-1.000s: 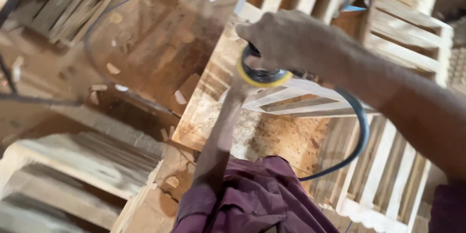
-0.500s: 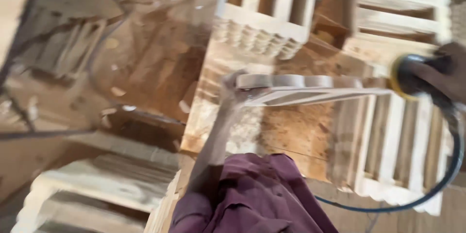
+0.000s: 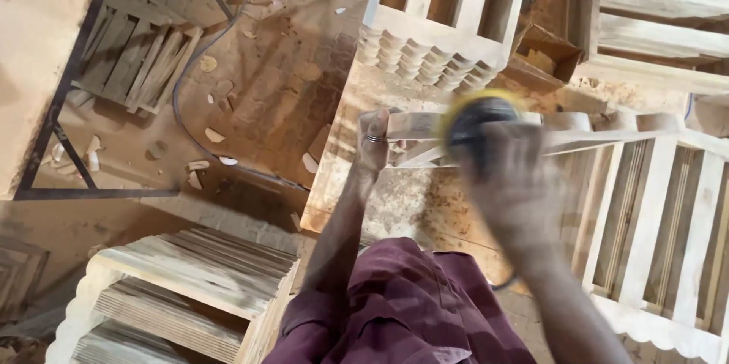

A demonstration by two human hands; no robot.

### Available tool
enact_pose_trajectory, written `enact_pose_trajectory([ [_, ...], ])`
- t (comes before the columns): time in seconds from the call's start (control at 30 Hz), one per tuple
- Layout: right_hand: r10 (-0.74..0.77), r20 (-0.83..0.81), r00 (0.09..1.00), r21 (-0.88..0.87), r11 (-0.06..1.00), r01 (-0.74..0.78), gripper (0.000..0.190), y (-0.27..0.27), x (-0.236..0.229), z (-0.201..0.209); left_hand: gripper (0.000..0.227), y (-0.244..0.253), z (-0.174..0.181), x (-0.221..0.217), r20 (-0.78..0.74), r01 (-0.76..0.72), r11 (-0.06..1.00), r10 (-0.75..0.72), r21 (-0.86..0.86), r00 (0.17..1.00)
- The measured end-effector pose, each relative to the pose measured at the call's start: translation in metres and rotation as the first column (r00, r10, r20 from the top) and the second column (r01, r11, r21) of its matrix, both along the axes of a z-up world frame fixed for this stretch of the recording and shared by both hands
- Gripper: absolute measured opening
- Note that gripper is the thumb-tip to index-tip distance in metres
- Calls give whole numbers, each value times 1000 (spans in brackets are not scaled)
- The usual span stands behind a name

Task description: The person sands various wooden furniture components, including slats and frames, using a power sander.

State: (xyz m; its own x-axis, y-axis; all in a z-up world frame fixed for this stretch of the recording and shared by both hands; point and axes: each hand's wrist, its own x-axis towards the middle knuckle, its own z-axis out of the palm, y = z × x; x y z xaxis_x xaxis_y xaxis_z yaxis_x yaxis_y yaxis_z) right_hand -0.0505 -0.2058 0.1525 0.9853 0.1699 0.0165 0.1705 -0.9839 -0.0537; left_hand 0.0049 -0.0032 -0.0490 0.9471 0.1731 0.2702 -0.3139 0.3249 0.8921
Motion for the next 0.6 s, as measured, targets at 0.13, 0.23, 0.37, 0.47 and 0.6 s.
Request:
enact_pose_trajectory([
  [0.13, 450, 343, 824, 85, 859, -505, 49, 73, -19, 11, 55, 10, -36, -15, 45, -159, 986, 158, 40, 986],
  [0.23, 339, 380, 861, 168, 890, -424, 41, 56, -17, 24, 48, 6, -44, -23, 70, -222, 974, 218, 55, 973],
  [0.37, -59, 48, 997, 229, 972, 46, 60, -48, 14, 39, 60, 19, -9, -12, 86, -19, 998, 23, -55, 996],
  [0.47, -331, 119, 936, 353, 895, 272, 66, -161, 51, 33, 70, 20, 14, -12, 20, 10, 1000, -10, -8, 1000],
  [0.6, -602, 42, 797, 604, 651, 460, 78, -284, 73, -35, 67, 15, 13, -13, -115, -107, 992, 98, -74, 989],
])
